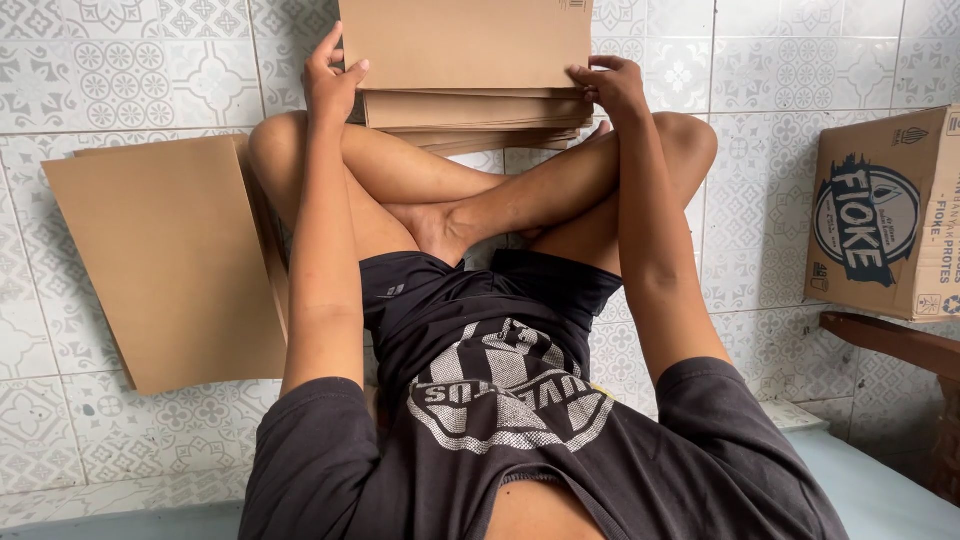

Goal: A person sits on the floor and manually folds brown paper bags from a stack, placing them aside once finished.

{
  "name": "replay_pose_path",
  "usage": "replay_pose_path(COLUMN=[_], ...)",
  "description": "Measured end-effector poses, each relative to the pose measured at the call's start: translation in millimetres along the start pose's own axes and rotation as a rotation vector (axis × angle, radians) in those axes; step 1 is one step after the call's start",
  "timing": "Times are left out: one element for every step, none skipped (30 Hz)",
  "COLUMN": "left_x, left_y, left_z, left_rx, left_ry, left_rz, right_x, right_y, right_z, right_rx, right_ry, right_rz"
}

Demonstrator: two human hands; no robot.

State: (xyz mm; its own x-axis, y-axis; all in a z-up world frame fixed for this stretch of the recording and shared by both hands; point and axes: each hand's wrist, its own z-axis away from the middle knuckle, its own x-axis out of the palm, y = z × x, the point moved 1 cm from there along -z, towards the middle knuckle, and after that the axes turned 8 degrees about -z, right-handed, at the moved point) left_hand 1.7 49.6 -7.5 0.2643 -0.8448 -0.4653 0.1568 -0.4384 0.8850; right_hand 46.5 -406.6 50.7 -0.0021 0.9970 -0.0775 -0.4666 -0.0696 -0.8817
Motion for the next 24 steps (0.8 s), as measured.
replay_pose_path(left_x=[-1, -2, -3, -3, -2, -1, -4, -4, -4, -5, -5, -6, -6, -7, -9, -7, -4, -2, -3, -4, -5, -6, -9, -11], left_y=[2, 2, 2, -3, -8, -14, -11, -8, -6, -1, 3, 7, 11, 14, 17, 14, 11, 10, 4, 1, -3, -4, -4, -3], left_z=[-1, -1, -1, -4, -7, -10, -10, -10, -10, -7, -5, -3, -3, -2, -1, -2, -4, -9, -16, -21, -27, -39, -52, -65], left_rx=[0.002, -0.066, -0.135, -0.133, -0.177, -0.224, -0.224, -0.260, -0.295, -0.297, -0.315, -0.334, -0.336, -0.339, -0.341, -0.346, -0.351, -0.349, -0.347, -0.262, -0.177, -0.172, -0.089, -0.005], left_ry=[-0.001, -0.016, -0.031, -0.028, -0.046, -0.063, -0.060, -0.085, -0.111, -0.114, -0.131, -0.146, -0.147, -0.154, -0.160, -0.159, -0.182, -0.208, -0.208, -0.169, -0.129, -0.129, -0.080, -0.030], left_rz=[0.000, 0.062, 0.123, 0.122, 0.169, 0.216, 0.216, 0.230, 0.244, 0.244, 0.261, 0.276, 0.276, 0.221, 0.166, 0.168, 0.117, 0.066, 0.068, -0.006, -0.078, -0.078, -0.111, -0.145], right_x=[-2, -4, -5, -5, -4, -4, -3, -3, -4, -5, -6, -6, -9, -10, -11, -12, -13, -14, -13, -12, -12, -11, -10, -10], right_y=[1, 3, 5, 3, 2, 0, -2, -3, -3, -1, 0, 2, 5, 8, 12, 17, 21, 23, 19, 15, 10, -2, -15, -29], right_z=[-2, -4, -6, -4, -3, -2, -3, -2, -1, -2, -3, -5, -8, -11, -14, -17, -20, -25, -27, -29, -30, -32, -34, -36], right_rx=[-0.001, 0.029, 0.059, 0.057, 0.108, 0.161, 0.160, 0.166, 0.173, 0.175, 0.164, 0.152, 0.155, 0.124, 0.092, 0.095, 0.063, 0.027, 0.026, -0.017, -0.059, -0.064, -0.179, -0.294], right_ry=[0.002, -0.020, -0.042, -0.044, -0.075, -0.106, -0.109, -0.106, -0.103, -0.101, -0.081, -0.062, -0.062, -0.053, -0.045, -0.047, -0.018, 0.014, 0.016, 0.053, 0.090, 0.093, 0.092, 0.091], right_rz=[-0.001, 0.004, 0.009, 0.009, -0.096, -0.200, -0.199, -0.211, -0.223, -0.222, -0.198, -0.174, -0.174, -0.115, -0.056, -0.052, 0.061, 0.171, 0.172, 0.183, 0.195, 0.192, 0.188, 0.183])
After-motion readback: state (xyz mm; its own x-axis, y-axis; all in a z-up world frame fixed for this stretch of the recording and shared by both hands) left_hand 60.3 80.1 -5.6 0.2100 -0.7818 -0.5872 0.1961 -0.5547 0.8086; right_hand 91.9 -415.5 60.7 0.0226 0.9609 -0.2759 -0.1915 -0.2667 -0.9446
